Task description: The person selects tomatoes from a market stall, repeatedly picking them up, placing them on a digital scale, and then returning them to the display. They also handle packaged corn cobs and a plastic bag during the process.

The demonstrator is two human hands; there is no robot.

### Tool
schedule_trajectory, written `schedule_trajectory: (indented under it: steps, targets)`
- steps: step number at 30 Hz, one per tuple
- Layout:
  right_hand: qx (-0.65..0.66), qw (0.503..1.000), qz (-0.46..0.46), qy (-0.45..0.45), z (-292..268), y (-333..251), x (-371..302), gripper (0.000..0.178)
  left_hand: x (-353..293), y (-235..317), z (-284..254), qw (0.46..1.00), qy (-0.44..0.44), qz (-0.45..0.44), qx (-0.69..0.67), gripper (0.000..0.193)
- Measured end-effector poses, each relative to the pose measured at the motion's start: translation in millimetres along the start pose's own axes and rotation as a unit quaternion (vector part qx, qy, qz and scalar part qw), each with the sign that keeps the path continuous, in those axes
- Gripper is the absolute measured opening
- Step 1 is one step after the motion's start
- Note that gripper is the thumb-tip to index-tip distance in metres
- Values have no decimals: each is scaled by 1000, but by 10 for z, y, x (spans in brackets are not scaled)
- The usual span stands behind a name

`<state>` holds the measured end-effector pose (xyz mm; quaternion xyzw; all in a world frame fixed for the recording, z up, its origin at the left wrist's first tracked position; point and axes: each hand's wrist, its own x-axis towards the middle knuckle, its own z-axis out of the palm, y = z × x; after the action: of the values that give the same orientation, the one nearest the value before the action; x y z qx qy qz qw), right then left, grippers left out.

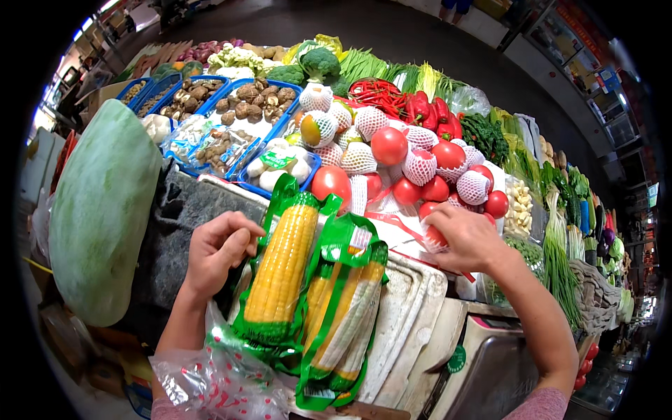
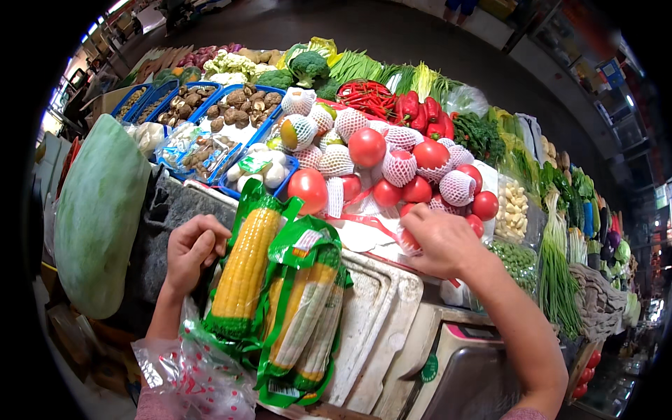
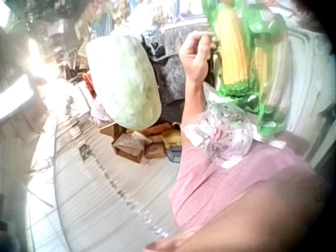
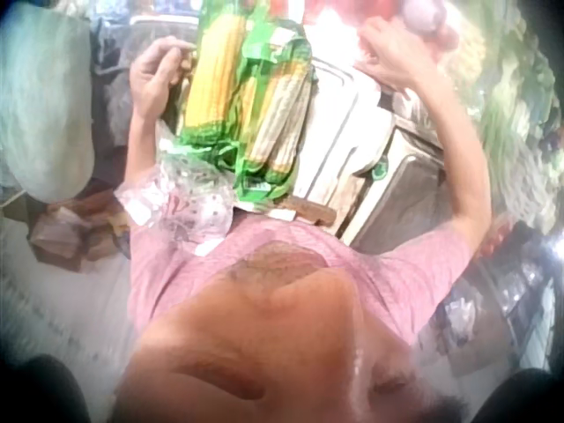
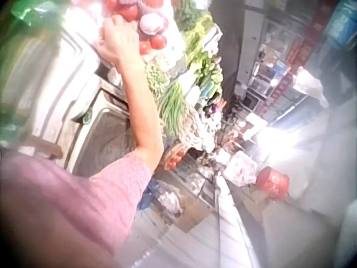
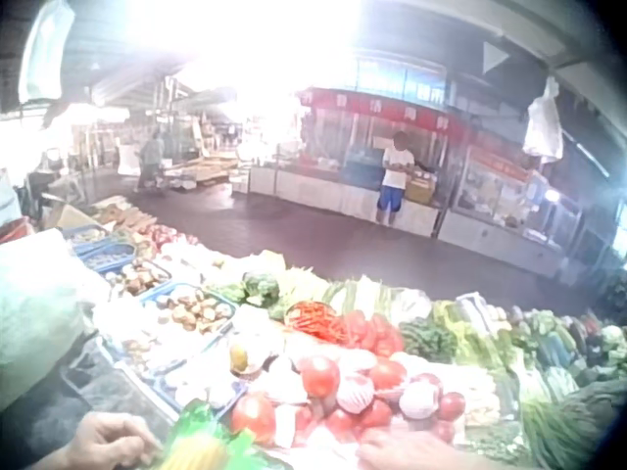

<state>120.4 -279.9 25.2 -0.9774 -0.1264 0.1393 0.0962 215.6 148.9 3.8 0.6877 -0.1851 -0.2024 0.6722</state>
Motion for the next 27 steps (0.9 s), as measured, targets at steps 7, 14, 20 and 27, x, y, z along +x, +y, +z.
schedule_trajectory:
  steps: [7,14,20,27]
  targets:
    - [-16,987,-153,44,383,-7,427,37,-5,44,15,1000,-6,29,0,28]
    - [-30,980,-160,112,446,-22,665,32,8,29,19,999,-9,40,6,26]
    - [119,971,-131,159,247,-235,1061,39,-15,83,6,1000,-6,23,8,24]
    - [69,987,-124,79,394,-578,1676,73,-7,68,-9,1000,-16,19,-1,19]
